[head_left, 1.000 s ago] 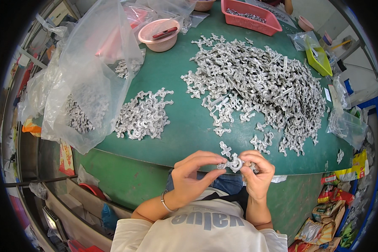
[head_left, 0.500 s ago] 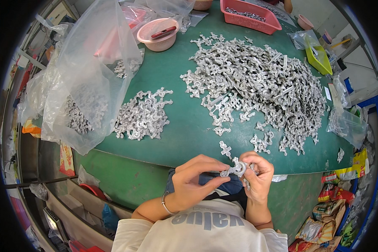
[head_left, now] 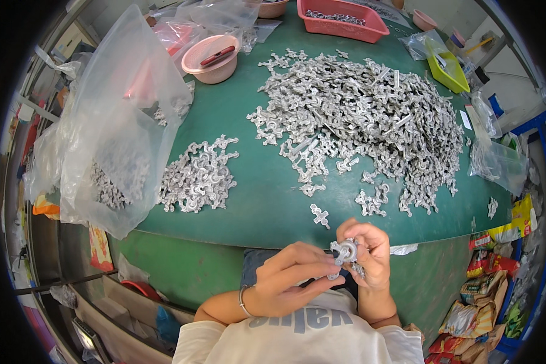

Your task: The person joins small metal components together by hand on a green work surface.

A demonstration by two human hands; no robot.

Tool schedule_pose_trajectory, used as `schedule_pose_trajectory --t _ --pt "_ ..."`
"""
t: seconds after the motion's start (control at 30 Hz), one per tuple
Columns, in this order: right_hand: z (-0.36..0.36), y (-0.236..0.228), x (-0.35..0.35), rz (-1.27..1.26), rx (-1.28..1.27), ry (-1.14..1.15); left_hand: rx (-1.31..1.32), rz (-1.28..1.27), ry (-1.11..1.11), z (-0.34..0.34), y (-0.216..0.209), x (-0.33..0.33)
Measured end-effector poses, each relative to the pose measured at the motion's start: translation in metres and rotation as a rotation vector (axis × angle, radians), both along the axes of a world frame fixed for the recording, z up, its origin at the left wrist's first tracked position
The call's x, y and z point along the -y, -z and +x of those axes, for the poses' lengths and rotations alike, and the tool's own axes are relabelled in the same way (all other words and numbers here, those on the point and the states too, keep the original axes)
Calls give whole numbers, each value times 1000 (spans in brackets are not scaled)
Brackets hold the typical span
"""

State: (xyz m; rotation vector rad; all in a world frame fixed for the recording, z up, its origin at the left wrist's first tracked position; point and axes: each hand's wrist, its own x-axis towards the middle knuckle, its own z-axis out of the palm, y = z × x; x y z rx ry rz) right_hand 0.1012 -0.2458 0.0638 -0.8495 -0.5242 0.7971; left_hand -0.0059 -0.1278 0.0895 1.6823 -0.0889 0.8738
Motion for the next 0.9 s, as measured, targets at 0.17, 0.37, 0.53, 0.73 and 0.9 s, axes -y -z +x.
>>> schedule_pose_trajectory --t 0.17,0.37,0.53,0.73,0.9 --pt "1 0 1 23 -85 -54 -9 -42 -5 0 -3 2" --pt "0 2 -1 45 -78 -39 -17 -15 8 -1 -3 0" --pt "0 1 -2 20 4 37 -38 23 -4 0 -2 0" --pt "3 -1 0 -2 74 63 -48 75 -9 -1 0 -1" --pt "2 -1 -1 10 78 74 -27 65 -8 0 0 -1"
